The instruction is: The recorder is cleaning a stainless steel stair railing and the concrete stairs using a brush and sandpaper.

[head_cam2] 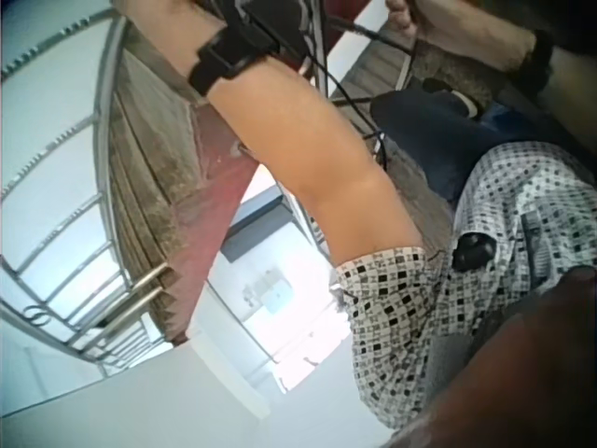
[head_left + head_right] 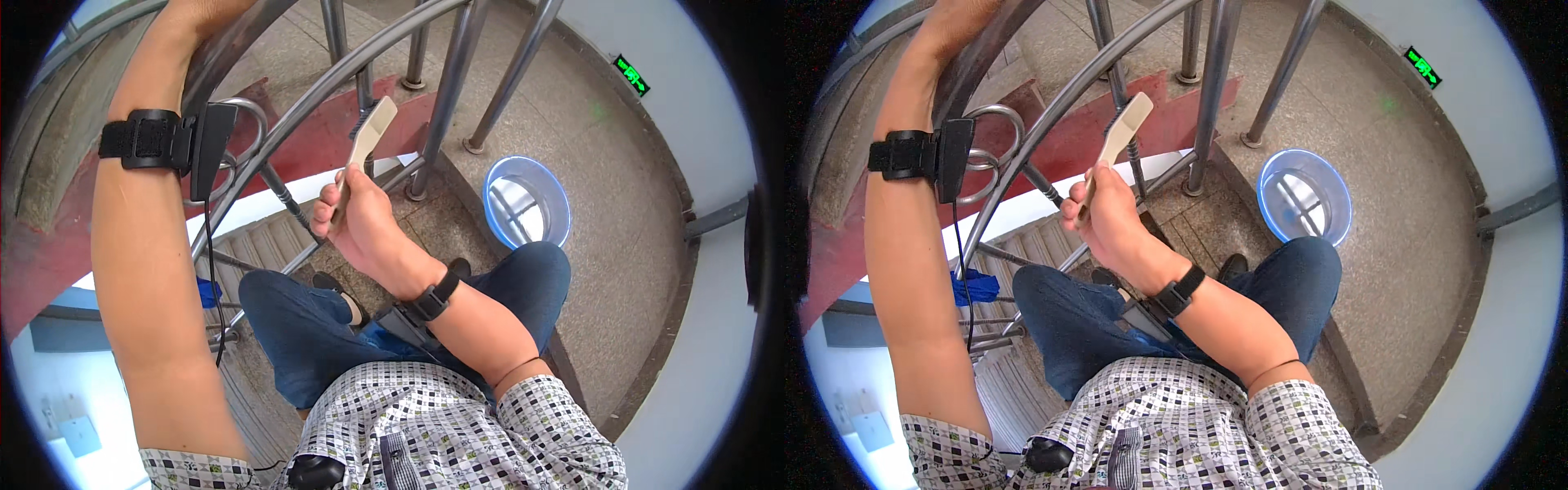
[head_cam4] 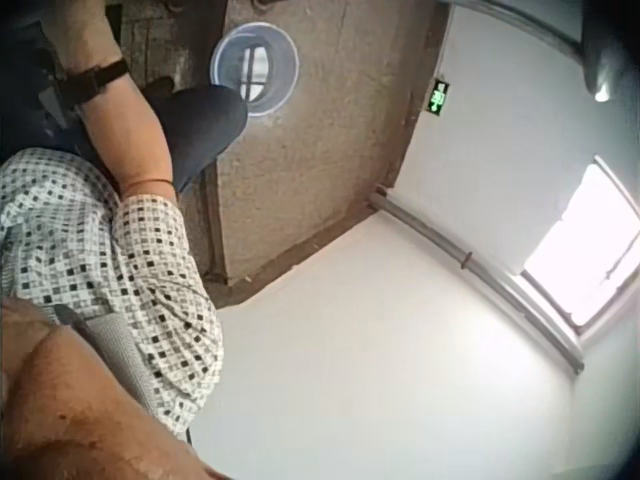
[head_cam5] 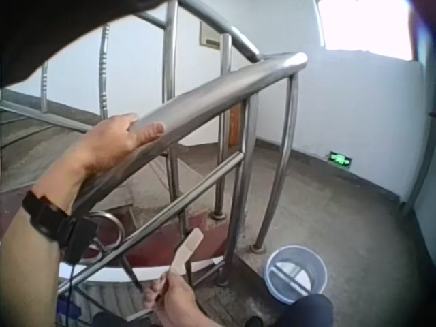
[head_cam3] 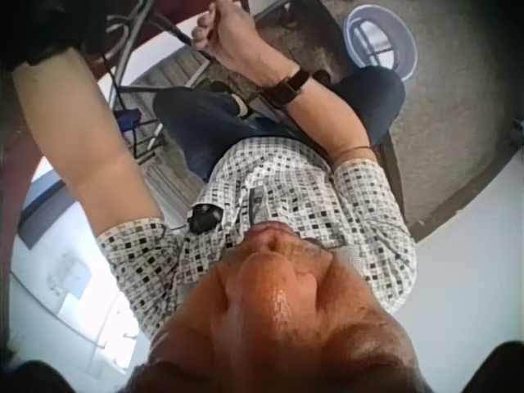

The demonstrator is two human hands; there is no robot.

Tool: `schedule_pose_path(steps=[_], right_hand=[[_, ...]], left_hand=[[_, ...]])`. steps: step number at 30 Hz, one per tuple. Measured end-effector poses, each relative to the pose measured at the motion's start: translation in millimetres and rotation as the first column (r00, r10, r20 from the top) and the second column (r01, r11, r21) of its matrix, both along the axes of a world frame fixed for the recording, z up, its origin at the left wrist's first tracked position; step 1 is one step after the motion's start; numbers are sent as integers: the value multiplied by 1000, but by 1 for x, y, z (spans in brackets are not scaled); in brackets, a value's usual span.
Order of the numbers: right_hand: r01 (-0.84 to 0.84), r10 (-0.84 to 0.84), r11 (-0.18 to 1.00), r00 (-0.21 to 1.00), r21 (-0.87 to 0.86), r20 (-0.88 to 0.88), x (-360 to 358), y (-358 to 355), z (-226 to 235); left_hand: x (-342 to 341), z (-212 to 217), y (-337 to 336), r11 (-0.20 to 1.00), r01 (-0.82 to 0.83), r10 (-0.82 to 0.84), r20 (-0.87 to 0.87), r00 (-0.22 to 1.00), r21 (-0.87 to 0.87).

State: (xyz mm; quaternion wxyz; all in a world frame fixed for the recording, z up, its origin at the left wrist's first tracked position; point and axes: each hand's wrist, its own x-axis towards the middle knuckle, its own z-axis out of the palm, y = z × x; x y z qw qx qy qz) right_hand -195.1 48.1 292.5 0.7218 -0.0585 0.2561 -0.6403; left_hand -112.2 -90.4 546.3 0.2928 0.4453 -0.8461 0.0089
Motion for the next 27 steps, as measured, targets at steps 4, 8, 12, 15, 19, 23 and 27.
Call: schedule_pose_path(steps=[4, 8, 12, 15, 19, 23, 27], right_hand=[[27, -27, 1000, 1000, -3, 16, 4, -19, 3], [110, -110, 994, 994, -15, 29, -16, -43, 4], [97, -94, 995, 992, -35, 79, -41, -56, -1], [80, -79, 997, 994, -14, 73, -18, -49, 7], [46, -47, 998, 998, 38, 43, 25, -31, 17], [40, -36, 998, 997, -51, 68, 42, -48, -5], [74, -67, 994, 994, -83, 88, 36, -67, -15]], left_hand=[[-1, -5, 4, 999, -52, 52, -44, 998, 2], [5, -3, -3, 999, 27, -27, -12, 1000, -19], [-1, -4, 5, 998, -28, 31, -44, 999, 52], [5, 0, 14, 996, -54, 56, -40, 998, 68], [2, -1, 8, 997, 9, -6, -38, 999, 74], [-2, -3, 6, 996, -53, 57, -43, 997, 77], [3, -6, -7, 1000, -12, 12, -8, 1000, -19]])
